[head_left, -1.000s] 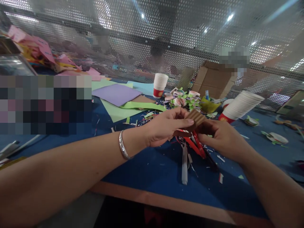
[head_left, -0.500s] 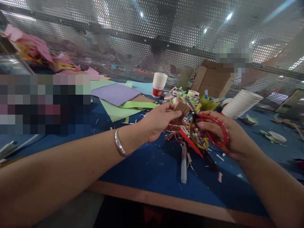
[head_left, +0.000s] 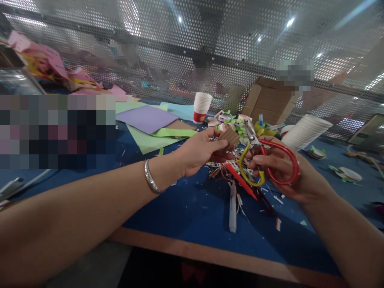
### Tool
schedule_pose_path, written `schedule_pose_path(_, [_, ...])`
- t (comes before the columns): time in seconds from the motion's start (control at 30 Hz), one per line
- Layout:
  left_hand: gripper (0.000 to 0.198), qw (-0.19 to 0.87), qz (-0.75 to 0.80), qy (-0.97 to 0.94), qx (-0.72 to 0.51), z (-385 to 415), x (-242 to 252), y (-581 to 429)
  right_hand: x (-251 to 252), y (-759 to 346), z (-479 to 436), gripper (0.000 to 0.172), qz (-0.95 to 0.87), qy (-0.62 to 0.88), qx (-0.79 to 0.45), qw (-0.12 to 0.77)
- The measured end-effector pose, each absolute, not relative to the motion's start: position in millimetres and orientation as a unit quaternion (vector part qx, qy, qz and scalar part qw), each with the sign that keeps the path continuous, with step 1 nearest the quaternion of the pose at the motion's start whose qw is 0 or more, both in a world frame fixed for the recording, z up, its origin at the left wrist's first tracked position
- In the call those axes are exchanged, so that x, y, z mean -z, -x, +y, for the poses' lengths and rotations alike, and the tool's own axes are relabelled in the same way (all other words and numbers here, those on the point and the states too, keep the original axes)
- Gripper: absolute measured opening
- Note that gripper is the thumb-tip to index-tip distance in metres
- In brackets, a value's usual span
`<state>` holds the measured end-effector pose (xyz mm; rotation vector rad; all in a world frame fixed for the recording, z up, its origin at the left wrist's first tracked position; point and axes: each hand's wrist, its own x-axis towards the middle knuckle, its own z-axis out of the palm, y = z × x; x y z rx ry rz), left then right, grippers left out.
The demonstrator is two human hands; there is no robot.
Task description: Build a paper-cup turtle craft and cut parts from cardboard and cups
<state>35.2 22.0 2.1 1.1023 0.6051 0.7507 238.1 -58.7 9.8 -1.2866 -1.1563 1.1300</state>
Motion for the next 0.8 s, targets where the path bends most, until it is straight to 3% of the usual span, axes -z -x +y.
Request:
schedule_pose_path(0.13, [0.019, 0.747, 0.268, -0.49, -0.361, 24.2, -2.3, -35.4, -8.5, -237.3, -59.5, 0.025, -0.497, 0.54, -0.462, 0.499])
schedule_pose_path(0.63, [0.009, 0.708, 0.295, -0.523, -0.371, 29.9, -2.2, -30.4, -6.9, -233.2, -67.3, 0.031, -0.406, 0.512, -0.588, 0.477])
schedule_pose_path(0.8, [0.009, 0.701, 0.3, -0.516, -0.391, 30.0, -3.3, -30.9, -9.2, -232.9, -67.4, 0.047, -0.419, 0.491, -0.581, 0.497])
